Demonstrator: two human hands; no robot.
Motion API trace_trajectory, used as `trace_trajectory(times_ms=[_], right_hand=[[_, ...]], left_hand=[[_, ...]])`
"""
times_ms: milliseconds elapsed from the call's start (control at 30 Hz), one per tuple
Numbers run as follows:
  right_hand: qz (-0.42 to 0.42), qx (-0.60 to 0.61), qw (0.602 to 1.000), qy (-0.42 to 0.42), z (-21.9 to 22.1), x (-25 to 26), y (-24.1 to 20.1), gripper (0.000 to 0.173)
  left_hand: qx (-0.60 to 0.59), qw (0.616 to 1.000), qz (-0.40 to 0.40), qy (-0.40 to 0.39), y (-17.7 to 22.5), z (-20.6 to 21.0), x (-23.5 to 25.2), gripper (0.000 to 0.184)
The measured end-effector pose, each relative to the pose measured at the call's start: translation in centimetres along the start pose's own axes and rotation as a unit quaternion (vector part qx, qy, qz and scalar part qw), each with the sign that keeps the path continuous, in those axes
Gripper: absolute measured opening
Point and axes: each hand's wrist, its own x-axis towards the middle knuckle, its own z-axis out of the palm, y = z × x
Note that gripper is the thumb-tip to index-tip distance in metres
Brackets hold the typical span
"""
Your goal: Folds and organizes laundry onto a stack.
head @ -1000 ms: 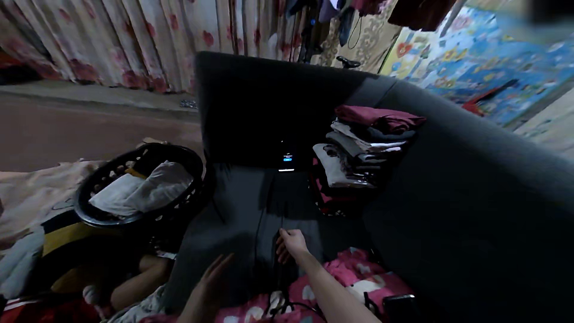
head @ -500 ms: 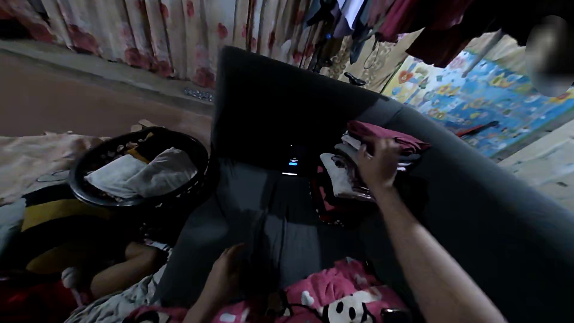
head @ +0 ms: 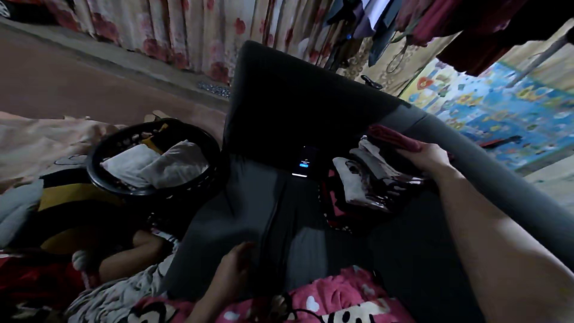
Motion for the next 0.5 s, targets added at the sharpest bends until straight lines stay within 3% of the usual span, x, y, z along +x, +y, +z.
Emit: trace_trajectory(times_ms=[133,233,367,500], right_hand=[[-0.053,-0.032,0.998,-0.007,-0.5,-1.1,0.4,0.042],[-0.053,-0.026,0.997,0.055,-0.4,-3.1,-0.3,0.034],[-0.037,0.023,0.985,0.167,-3.5,-5.4,-1.7,0.039],[-0.150,0.044,0.961,0.230,-8.6,-9.4,-4.5,0.039]], left_hand=[[0.004,1.000,0.017,-0.003,0.1,-0.1,-0.1,0.040],[0.008,1.000,0.020,-0.006,0.0,-0.3,-0.1,0.040],[-0.004,1.000,0.012,-0.007,0.0,-0.6,-0.2,0.039],[-0.155,0.988,-0.015,-0.021,0.3,-0.1,0.1,0.037]])
